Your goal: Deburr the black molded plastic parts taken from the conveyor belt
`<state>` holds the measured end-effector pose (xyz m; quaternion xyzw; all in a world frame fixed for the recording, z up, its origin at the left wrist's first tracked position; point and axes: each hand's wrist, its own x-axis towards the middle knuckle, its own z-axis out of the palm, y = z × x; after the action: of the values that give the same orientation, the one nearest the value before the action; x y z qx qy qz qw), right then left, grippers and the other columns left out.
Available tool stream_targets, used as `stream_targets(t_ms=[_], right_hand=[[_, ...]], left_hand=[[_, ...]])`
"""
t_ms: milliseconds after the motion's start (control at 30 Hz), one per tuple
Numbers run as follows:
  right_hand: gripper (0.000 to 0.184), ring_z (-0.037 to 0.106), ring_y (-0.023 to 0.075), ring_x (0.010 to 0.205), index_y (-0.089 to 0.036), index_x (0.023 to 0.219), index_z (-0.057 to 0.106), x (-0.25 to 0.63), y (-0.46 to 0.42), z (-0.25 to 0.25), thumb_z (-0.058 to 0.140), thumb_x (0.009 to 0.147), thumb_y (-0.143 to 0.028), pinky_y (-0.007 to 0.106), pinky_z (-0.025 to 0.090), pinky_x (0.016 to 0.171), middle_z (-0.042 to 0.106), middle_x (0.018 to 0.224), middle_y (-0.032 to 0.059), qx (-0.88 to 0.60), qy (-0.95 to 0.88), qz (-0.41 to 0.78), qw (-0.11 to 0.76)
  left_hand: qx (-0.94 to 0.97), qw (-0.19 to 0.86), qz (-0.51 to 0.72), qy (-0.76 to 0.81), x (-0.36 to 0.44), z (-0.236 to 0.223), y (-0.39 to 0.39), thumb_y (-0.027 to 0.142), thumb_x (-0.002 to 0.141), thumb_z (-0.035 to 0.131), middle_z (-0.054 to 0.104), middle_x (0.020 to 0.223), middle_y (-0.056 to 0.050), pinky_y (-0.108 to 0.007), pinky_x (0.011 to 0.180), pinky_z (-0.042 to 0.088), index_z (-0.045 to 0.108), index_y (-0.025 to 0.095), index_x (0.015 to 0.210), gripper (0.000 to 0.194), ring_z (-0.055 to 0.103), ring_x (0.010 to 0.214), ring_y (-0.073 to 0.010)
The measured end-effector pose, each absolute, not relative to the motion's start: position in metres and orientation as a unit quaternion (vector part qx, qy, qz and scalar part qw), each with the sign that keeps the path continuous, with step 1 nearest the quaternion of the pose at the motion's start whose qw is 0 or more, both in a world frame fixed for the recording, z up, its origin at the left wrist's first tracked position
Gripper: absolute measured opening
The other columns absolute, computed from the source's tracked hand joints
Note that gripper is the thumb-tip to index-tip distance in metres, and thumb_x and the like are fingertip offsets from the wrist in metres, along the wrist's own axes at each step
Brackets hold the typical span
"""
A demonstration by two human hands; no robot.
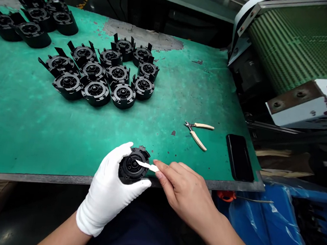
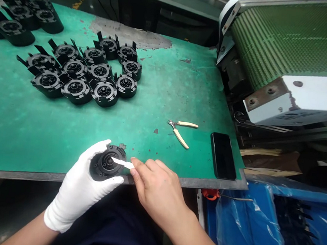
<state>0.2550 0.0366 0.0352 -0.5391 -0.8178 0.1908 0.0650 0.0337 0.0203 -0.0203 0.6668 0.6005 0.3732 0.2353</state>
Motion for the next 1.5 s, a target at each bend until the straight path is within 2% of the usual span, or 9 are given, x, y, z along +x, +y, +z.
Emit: stream_targets(t_ms=[267, 467, 600, 767, 1033, 1267, 1500], right_hand=[[0.036, 0.062, 0.0184, 0.080, -0.029, 0.137, 0.067, 0.248, 0.046, 0.032, 0.047, 0.108, -0.036, 0.031, 0.045, 0.072, 0.069, 0.086, 0.0035, -0.553, -0.815, 0.162, 0.057], [0.036, 0.064, 0.0180, 0.083, -0.025, 0.135, 0.068, 0.248, 0.052, 0.026, 0.045, 0.109, -0.035, 0.030, 0.048, 0.076, 0.070, 0.089, 0.0043, -0.562, -0.806, 0.173, 0.072], [0.035, 0.064, 0.0184, 0.083, -0.026, 0.133, 0.068, 0.259, 0.037, 0.034, 0.044, 0.109, -0.036, 0.030, 0.048, 0.076, 0.071, 0.091, 0.0039, -0.558, -0.797, 0.217, 0.081], [0.034, 0.065, 0.0191, 0.085, -0.030, 0.132, 0.069, 0.268, 0.017, 0.041, 0.046, 0.108, -0.037, 0.031, 0.048, 0.078, 0.071, 0.090, 0.0024, -0.552, -0.802, 0.225, 0.030], [0.035, 0.066, 0.0187, 0.081, -0.029, 0.131, 0.070, 0.259, 0.014, 0.035, 0.046, 0.108, -0.040, 0.031, 0.044, 0.070, 0.070, 0.088, 0.0031, -0.607, -0.783, 0.129, 0.037], [0.036, 0.067, 0.0178, 0.080, -0.026, 0.131, 0.070, 0.261, 0.002, 0.032, 0.045, 0.109, -0.038, 0.030, 0.047, 0.072, 0.071, 0.087, 0.0033, -0.591, -0.789, 0.156, 0.063], [0.034, 0.071, 0.0194, 0.085, -0.027, 0.130, 0.071, 0.254, 0.006, 0.031, 0.047, 0.108, -0.038, 0.030, 0.051, 0.073, 0.075, 0.093, 0.0043, -0.623, -0.767, 0.139, 0.068]], left_hand=[[0.652, 0.254, 0.385, 0.602, 0.039, -0.020, 0.019, 0.045, 0.079, 0.083, 0.057, 0.145, -0.013, -0.052, 0.115, 0.050, 0.044, 0.025, 0.146, 0.080, 0.059, 0.132, -0.0312], [0.642, 0.267, 0.391, 0.603, 0.046, -0.025, 0.021, 0.040, 0.081, 0.080, 0.057, 0.146, -0.014, -0.056, 0.118, 0.045, 0.045, 0.024, 0.145, 0.074, 0.056, 0.135, -0.0324], [0.638, 0.270, 0.396, 0.603, 0.047, -0.025, 0.023, 0.046, 0.079, 0.083, 0.059, 0.142, -0.013, -0.055, 0.118, 0.045, 0.049, 0.023, 0.140, 0.073, 0.058, 0.134, -0.0321], [0.621, 0.272, 0.400, 0.617, 0.048, -0.020, 0.025, 0.056, 0.072, 0.087, 0.062, 0.135, -0.012, -0.053, 0.114, 0.050, 0.054, 0.022, 0.133, 0.077, 0.062, 0.127, -0.0321], [0.620, 0.260, 0.418, 0.611, 0.054, -0.020, 0.023, 0.051, 0.074, 0.086, 0.063, 0.135, -0.014, -0.055, 0.112, 0.051, 0.052, 0.023, 0.136, 0.076, 0.061, 0.130, -0.0356], [0.617, 0.248, 0.423, 0.616, 0.056, -0.022, 0.023, 0.052, 0.072, 0.087, 0.062, 0.137, -0.016, -0.054, 0.112, 0.051, 0.054, 0.022, 0.132, 0.074, 0.059, 0.131, -0.0365], [0.614, 0.245, 0.430, 0.615, 0.058, -0.020, 0.024, 0.053, 0.073, 0.087, 0.064, 0.130, -0.014, -0.053, 0.114, 0.048, 0.054, 0.020, 0.131, 0.074, 0.062, 0.127, -0.0332]])
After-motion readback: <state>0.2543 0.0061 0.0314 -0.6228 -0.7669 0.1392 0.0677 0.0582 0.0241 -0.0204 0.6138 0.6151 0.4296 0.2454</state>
